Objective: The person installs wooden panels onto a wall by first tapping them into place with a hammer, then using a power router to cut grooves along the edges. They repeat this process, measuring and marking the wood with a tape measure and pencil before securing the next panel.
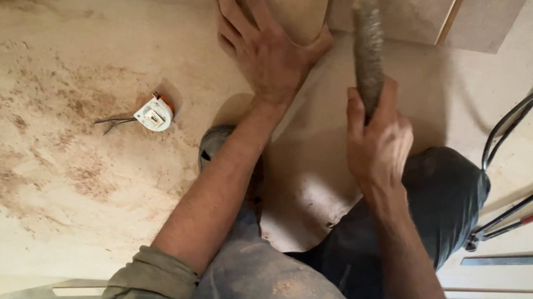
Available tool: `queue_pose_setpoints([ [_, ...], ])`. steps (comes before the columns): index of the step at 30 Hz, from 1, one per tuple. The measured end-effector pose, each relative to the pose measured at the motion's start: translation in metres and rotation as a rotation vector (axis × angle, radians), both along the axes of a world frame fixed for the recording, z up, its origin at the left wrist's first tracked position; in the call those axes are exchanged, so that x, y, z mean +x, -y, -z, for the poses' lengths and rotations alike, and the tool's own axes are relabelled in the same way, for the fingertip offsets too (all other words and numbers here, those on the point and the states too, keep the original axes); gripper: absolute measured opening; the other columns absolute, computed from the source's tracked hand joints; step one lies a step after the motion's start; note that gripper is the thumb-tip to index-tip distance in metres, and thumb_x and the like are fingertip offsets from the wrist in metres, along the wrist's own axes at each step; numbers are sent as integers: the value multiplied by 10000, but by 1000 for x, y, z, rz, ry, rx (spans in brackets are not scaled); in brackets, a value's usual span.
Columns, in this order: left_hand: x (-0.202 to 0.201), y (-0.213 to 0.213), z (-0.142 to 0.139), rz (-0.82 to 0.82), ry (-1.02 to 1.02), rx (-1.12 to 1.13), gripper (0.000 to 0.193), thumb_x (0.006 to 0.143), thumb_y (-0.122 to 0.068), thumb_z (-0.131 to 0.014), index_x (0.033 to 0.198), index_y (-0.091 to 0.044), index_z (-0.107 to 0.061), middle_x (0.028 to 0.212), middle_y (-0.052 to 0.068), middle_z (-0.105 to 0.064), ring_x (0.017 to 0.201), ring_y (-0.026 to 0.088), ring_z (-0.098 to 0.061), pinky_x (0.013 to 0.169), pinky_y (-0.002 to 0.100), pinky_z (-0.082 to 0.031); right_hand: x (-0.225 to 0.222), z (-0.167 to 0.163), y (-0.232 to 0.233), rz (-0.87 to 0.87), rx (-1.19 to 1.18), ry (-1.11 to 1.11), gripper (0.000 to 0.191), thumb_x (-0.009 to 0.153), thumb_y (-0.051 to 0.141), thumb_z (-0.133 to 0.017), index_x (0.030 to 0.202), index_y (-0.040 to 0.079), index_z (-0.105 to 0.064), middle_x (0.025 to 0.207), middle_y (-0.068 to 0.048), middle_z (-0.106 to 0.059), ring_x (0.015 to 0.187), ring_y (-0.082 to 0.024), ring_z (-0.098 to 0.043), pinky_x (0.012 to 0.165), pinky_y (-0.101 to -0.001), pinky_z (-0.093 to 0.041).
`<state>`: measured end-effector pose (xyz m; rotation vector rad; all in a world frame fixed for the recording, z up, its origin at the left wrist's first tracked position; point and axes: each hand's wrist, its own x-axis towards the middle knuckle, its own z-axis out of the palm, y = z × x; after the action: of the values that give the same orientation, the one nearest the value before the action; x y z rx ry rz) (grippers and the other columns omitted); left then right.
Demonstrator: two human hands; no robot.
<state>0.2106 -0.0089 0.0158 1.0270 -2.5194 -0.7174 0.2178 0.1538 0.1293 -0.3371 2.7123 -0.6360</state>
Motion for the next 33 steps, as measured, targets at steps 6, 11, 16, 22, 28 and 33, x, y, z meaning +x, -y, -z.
queue_pose_setpoints([
  [6, 0, 0, -7, -20, 55, 34, 1286, 626, -617, -878, 1609, -115, -218, 1612, 272, -263, 1424, 469, -368, 1128, 621, -353, 29, -9, -13, 131, -456, -218, 342, 1084, 215, -658, 1283, -19, -508, 732, -194, -603, 554, -338, -574, 534, -435, -416],
  [11, -3, 1, -11, -25, 11, 21, 1304, 614, -617, -891, 1604, -117, -206, 1601, 266, -263, 1422, 480, -360, 1138, 616, -351, 13, 15, -8, -53, 131, -26, 317, 1114, 240, -667, 1266, -8, -539, 772, -159, -646, 574, -290, -635, 563, -390, -436],
  [16, -3, 1, -13, -33, 62, 43, 1286, 597, -572, -904, 1601, -134, -230, 1584, 266, -278, 1407, 469, -364, 1132, 608, -352, 21, -10, -12, 120, -412, -246, 332, 1100, 255, -651, 1248, -20, -537, 761, -190, -648, 597, -350, -641, 561, -439, -458],
  [22, -2, 1, -14, -1, 23, 25, 1359, 578, -637, -928, 1606, -132, -195, 1581, 279, -269, 1402, 482, -353, 1116, 621, -346, 22, 4, -1, 40, 132, -3, 353, 1083, 274, -632, 1226, -34, -535, 747, -228, -650, 624, -422, -648, 558, -497, -485],
  [28, 1, 2, -8, 6, 55, 15, 1393, 579, -679, -912, 1618, -139, -158, 1592, 292, -265, 1412, 488, -347, 1104, 636, -353, 31, -13, 9, 121, -314, -197, 434, 1097, 375, -561, 1218, -34, -482, 782, -254, -684, 655, -406, -741, 595, -504, -585],
  [33, 0, 1, -5, 0, 19, 55, 1427, 592, -787, -908, 1617, -142, -153, 1564, 315, -275, 1398, 515, -335, 1091, 645, -353, 18, -7, 19, 78, 208, -11, 481, 1044, 391, -591, 1285, -20, -518, 748, -282, -680, 629, -473, -655, 553, -571, -506],
])
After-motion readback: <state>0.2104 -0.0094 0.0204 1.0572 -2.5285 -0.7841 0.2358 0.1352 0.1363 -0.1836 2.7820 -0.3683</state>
